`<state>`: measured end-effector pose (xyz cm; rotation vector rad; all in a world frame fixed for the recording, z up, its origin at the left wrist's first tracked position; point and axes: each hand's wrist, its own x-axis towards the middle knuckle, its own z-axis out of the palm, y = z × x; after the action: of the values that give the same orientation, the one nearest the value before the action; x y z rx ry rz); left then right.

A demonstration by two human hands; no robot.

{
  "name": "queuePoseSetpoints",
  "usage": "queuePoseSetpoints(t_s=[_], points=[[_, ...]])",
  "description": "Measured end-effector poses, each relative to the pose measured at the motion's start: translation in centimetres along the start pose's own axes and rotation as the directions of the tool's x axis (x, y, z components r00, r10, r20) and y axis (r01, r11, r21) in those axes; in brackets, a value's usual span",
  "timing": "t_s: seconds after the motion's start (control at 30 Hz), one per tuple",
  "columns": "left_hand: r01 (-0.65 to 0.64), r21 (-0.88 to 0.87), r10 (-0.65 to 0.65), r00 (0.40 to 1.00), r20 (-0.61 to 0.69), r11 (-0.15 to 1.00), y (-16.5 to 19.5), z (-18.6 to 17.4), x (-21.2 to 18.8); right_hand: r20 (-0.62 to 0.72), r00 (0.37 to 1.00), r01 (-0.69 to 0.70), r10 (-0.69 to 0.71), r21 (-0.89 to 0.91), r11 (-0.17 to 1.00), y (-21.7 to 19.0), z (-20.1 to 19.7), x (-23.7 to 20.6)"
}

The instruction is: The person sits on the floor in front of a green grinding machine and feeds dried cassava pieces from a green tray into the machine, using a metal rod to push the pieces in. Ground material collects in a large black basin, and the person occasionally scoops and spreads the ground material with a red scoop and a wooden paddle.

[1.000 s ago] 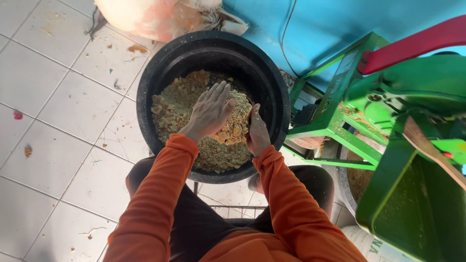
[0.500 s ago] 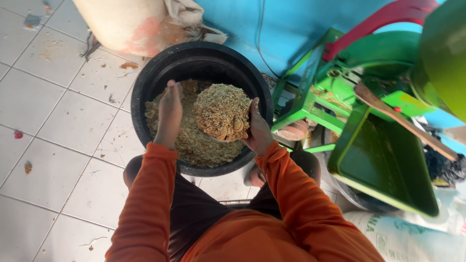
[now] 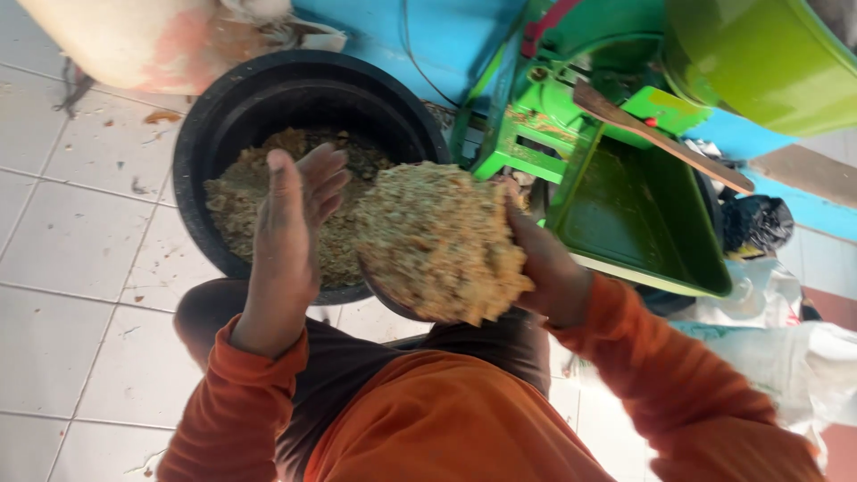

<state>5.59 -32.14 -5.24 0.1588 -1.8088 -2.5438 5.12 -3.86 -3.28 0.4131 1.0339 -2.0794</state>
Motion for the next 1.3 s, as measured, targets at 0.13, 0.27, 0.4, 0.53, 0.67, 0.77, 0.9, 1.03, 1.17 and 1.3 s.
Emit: queuePoseSetpoints(t_s=[0.13, 0.27, 0.4, 0.53, 0.67, 0.77, 0.9, 1.03, 1.17, 1.3], points=[[0.08, -0.061, -0.067, 0.98, 0.188, 0.995, -0.4, 6.7, 0.6, -0.061, 0.991, 0.12, -0.122, -0.029, 0.992, -3.5, -1.7, -6.6], [0.152, -0.136, -0.086, 0.914, 0.397, 0.979, -3.1, 15.7, 3.5, -0.133, 0.96, 0.234, -0.248, -0.108, 0.966, -8.0, -5.5, -11.5], [0.251, -0.324, 0.017, 0.766, 0.642, 0.912, -6.3, 24.8, 7.3, -0.148, 0.922, 0.307, -0.357, -0.279, 0.91, -12.4, -11.2, -13.2], [0.259, -0.205, -0.086, 0.792, 0.605, 0.944, -9.3, 31.0, 10.6, -0.041, 0.904, 0.407, -0.426, -0.227, 0.885, -15.5, -16.5, -13.0], [0.301, -0.142, -0.152, 0.769, 0.621, 0.943, -12.0, 33.8, 11.9, 0.016, 0.853, 0.492, -0.521, -0.359, 0.793, -17.1, -19.4, -12.9], [0.266, -0.067, -0.18, 0.795, 0.579, 0.962, -13.3, 34.4, 11.9, -0.092, 0.764, 0.466, -0.639, -0.606, 0.644, -17.3, -19.9, -13.0], [0.254, -0.08, -0.155, 0.78, 0.607, 0.964, -14.0, 34.4, 11.5, 0.047, 0.627, 0.462, -0.777, -0.826, 0.323, -16.8, -19.8, -13.0], [0.161, 0.028, -0.147, 0.801, 0.581, 0.987, -13.4, 34.2, 10.8, 0.169, 0.512, 0.279, -0.842, -0.96, -0.024, -15.7, -19.6, -13.3], [-0.051, 0.234, -0.08, 0.852, 0.518, 0.971, -12.8, 33.8, 9.6, 0.312, 0.375, 0.131, -0.873, -0.95, -0.283, -14.2, -19.3, -13.8], [-0.06, 0.306, -0.1, 0.87, 0.482, 0.95, -13.0, 33.4, 9.5, 0.411, 0.292, 0.017, -0.864, -0.905, -0.425, -12.3, -19.0, -13.5]])
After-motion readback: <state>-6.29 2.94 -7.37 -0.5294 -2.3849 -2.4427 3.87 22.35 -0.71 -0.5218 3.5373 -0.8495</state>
